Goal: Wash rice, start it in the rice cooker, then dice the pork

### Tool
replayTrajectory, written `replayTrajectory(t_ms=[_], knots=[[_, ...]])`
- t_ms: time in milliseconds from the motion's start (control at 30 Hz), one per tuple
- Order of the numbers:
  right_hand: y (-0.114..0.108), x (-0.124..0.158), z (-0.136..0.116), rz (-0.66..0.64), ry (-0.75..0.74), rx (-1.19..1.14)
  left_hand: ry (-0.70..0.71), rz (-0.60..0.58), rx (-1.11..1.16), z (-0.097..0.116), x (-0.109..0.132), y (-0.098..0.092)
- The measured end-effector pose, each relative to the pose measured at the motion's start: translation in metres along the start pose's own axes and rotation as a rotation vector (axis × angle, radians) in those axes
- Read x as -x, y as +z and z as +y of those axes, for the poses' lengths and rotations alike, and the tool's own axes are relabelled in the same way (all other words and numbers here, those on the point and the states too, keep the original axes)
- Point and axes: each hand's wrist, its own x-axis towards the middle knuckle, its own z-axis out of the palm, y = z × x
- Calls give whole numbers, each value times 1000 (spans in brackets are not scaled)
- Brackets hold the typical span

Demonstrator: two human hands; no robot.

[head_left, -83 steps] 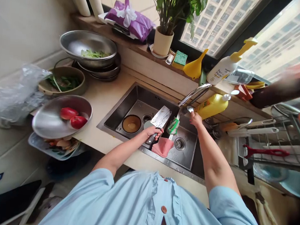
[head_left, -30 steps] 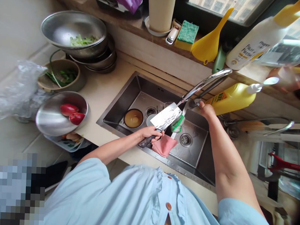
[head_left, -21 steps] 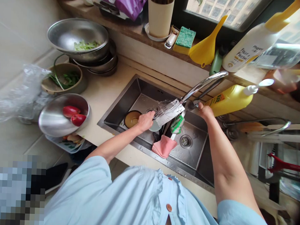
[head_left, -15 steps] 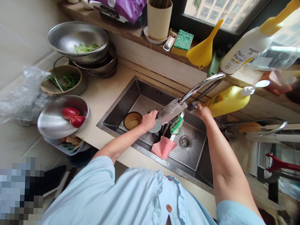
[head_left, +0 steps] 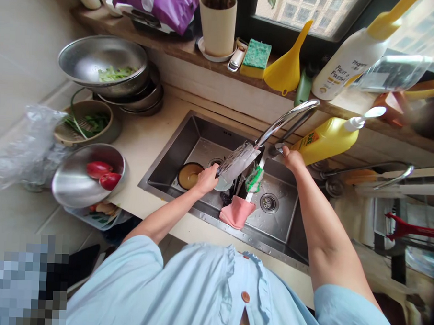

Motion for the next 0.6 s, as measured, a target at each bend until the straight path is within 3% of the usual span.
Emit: replayTrajectory(t_ms=[67, 167, 267, 367, 467, 600], knots=[[1, 1, -1, 18, 45, -21, -3, -77, 167, -11, 7, 2], [3, 3, -3, 47, 84, -66, -66, -301, 594, -20, 19, 9], [10, 9, -4, 93, 155, -166, -177, -563, 1068, -21, 32, 17], [17, 18, -10, 125, 200, -239, -241, -721, 1481, -17, 43, 22], [10, 29, -24, 120, 202, -255, -293, -744, 1801, -14, 42, 21], [-26, 67, -46, 98, 112, -211, -343, -683, 1997, -10, 43, 6]])
